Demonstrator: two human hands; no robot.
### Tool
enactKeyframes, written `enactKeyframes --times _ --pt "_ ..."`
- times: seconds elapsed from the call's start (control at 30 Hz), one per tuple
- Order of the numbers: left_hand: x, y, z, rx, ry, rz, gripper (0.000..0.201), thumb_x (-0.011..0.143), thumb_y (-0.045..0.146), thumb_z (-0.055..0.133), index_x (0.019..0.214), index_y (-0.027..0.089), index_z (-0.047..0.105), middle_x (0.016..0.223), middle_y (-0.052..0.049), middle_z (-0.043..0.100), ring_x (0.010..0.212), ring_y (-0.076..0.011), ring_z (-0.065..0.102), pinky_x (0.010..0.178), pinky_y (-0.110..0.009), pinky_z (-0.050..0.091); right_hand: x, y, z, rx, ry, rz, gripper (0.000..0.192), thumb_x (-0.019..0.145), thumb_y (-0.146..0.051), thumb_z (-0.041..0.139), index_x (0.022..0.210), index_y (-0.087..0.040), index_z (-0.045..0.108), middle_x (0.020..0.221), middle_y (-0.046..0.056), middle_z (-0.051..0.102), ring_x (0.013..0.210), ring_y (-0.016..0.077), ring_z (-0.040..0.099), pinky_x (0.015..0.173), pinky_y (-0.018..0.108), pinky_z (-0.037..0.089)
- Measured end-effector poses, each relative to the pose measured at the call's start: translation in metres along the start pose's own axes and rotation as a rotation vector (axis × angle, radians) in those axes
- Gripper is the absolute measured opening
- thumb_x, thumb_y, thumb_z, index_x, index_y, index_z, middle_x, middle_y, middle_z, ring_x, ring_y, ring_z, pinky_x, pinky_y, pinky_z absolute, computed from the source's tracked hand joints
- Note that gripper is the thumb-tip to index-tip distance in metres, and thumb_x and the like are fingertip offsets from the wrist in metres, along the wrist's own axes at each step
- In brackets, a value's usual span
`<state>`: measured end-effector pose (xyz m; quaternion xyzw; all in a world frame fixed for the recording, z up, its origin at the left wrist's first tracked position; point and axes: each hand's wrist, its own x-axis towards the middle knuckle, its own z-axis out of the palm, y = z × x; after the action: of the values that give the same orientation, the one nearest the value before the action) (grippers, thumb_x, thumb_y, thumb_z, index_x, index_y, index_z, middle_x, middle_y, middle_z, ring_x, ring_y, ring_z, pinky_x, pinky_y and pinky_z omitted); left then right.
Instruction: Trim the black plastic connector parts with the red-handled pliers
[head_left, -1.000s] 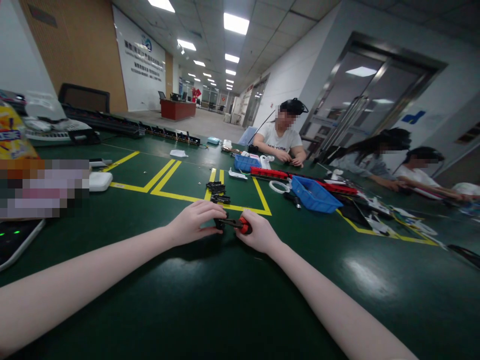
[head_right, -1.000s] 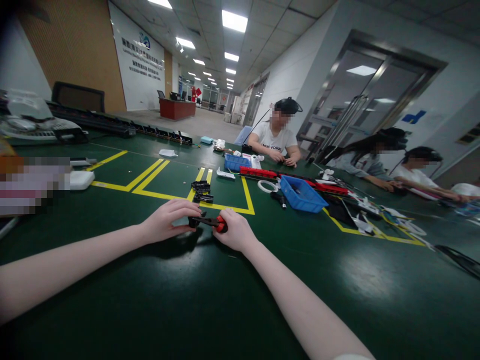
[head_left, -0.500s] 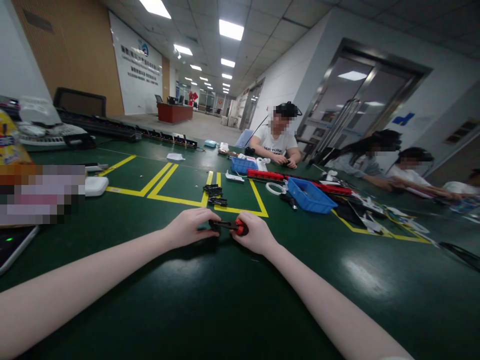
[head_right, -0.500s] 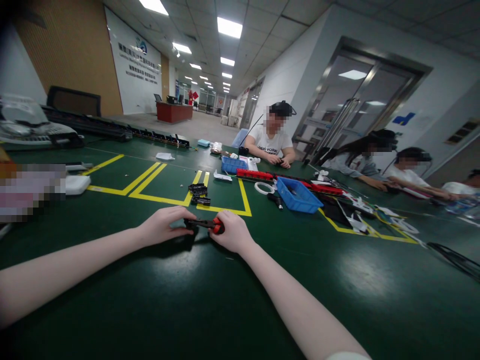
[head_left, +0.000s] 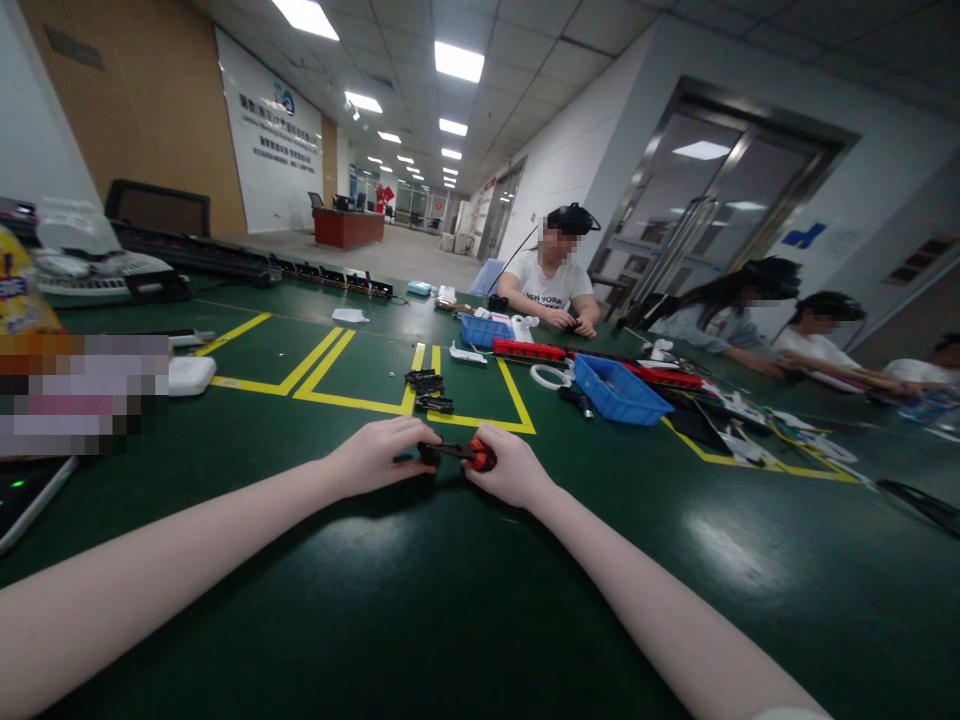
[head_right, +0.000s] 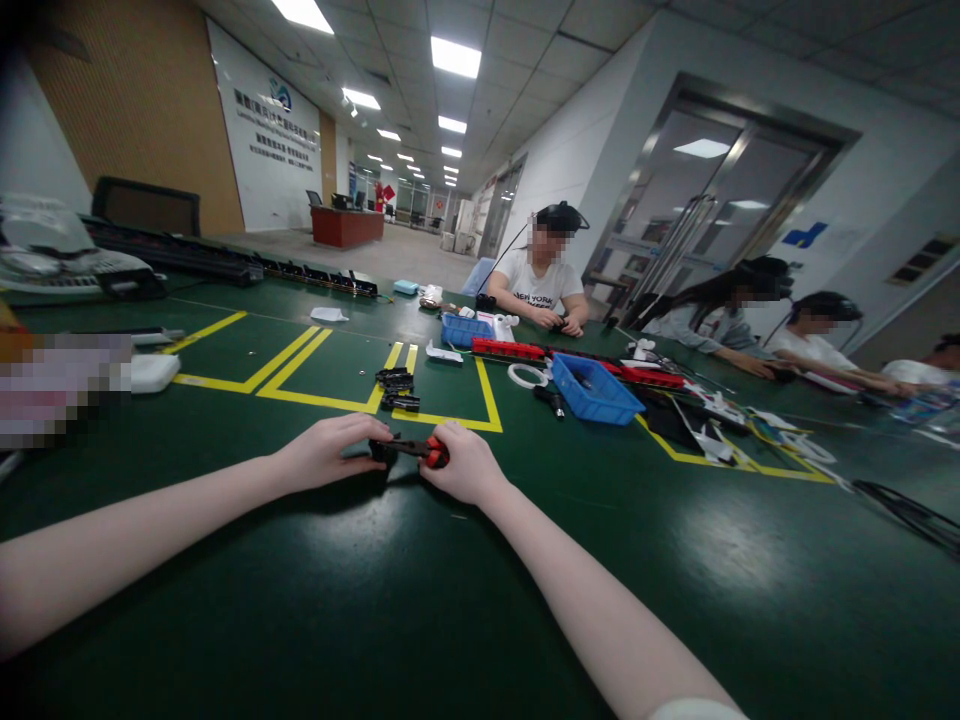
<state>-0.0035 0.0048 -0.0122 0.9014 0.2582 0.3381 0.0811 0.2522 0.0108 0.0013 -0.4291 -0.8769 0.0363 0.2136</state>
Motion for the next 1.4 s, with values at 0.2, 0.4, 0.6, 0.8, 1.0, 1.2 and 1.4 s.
enactKeyframes --times 0.2,0.4,0.6,0.8,1.0,1.2,1.4 --pt "-0.001 -0.001 0.000 -0.008 -0.022 -0.027 0.027 0.087 0.026 0.065 0.113 0.021 0.059 0.113 -0.007 0.066 0.102 -0.0208 0.064 0.087 -0.034 0.053 -0.001 -0.003 -0.001 -0.062 0.028 -0.020 0.020 0.072 -0.024 0.064 0.073 -0.022 0.044 0.075 0.001 0.054 0.069 0.0157 0.049 0.062 0.027 0.036" --pt "0.002 0.003 0.001 -0.058 -0.009 -0.073 0.034 0.087 0.030 0.065 0.119 0.022 0.056 0.119 -0.008 0.062 0.109 -0.0224 0.061 0.094 -0.038 0.052 0.000 -0.003 0.000 -0.074 0.037 -0.027 0.020 0.073 -0.025 0.064 0.073 -0.022 0.044 0.074 0.000 0.053 0.068 0.0152 0.048 0.061 0.026 0.035" --pt "0.004 0.006 0.001 -0.078 -0.045 -0.088 0.050 0.084 0.031 0.069 0.129 0.024 0.049 0.132 -0.011 0.055 0.122 -0.0255 0.054 0.102 -0.043 0.047 0.000 -0.002 0.000 -0.063 -0.008 -0.063 0.021 0.074 -0.025 0.064 0.073 -0.022 0.043 0.077 0.001 0.053 0.069 0.0150 0.048 0.062 0.026 0.035" --pt "0.004 0.007 -0.001 -0.079 -0.093 -0.152 0.063 0.085 0.036 0.068 0.140 0.023 0.039 0.141 -0.013 0.048 0.129 -0.0284 0.047 0.107 -0.047 0.041 0.000 -0.002 0.000 -0.051 -0.026 -0.093 0.021 0.073 -0.025 0.064 0.073 -0.022 0.043 0.075 0.000 0.051 0.068 0.0151 0.046 0.062 0.026 0.034" --pt "0.003 0.004 0.001 -0.125 -0.154 -0.174 0.063 0.085 0.040 0.066 0.139 0.021 0.040 0.134 -0.013 0.053 0.120 -0.0288 0.055 0.099 -0.044 0.047 0.001 -0.002 -0.002 -0.069 -0.044 -0.124 0.022 0.073 -0.026 0.063 0.073 -0.022 0.042 0.075 0.000 0.051 0.069 0.0154 0.046 0.062 0.027 0.035" --pt "0.004 0.006 -0.001 -0.097 -0.175 -0.222 0.062 0.082 0.045 0.068 0.135 0.023 0.045 0.124 -0.010 0.056 0.110 -0.0287 0.058 0.092 -0.043 0.049 0.000 -0.001 0.000 -0.076 -0.006 -0.143 0.021 0.072 -0.026 0.065 0.075 -0.022 0.045 0.077 0.002 0.053 0.072 0.0166 0.047 0.064 0.027 0.036" --pt "0.006 0.009 -0.003 -0.079 -0.188 -0.245 0.056 0.081 0.046 0.067 0.129 0.023 0.048 0.121 -0.009 0.056 0.108 -0.0286 0.057 0.091 -0.042 0.048 0.000 0.001 0.003 -0.033 0.030 -0.139 0.020 0.071 -0.027 0.066 0.079 -0.021 0.048 0.079 0.002 0.055 0.074 0.0170 0.050 0.066 0.028 0.038"
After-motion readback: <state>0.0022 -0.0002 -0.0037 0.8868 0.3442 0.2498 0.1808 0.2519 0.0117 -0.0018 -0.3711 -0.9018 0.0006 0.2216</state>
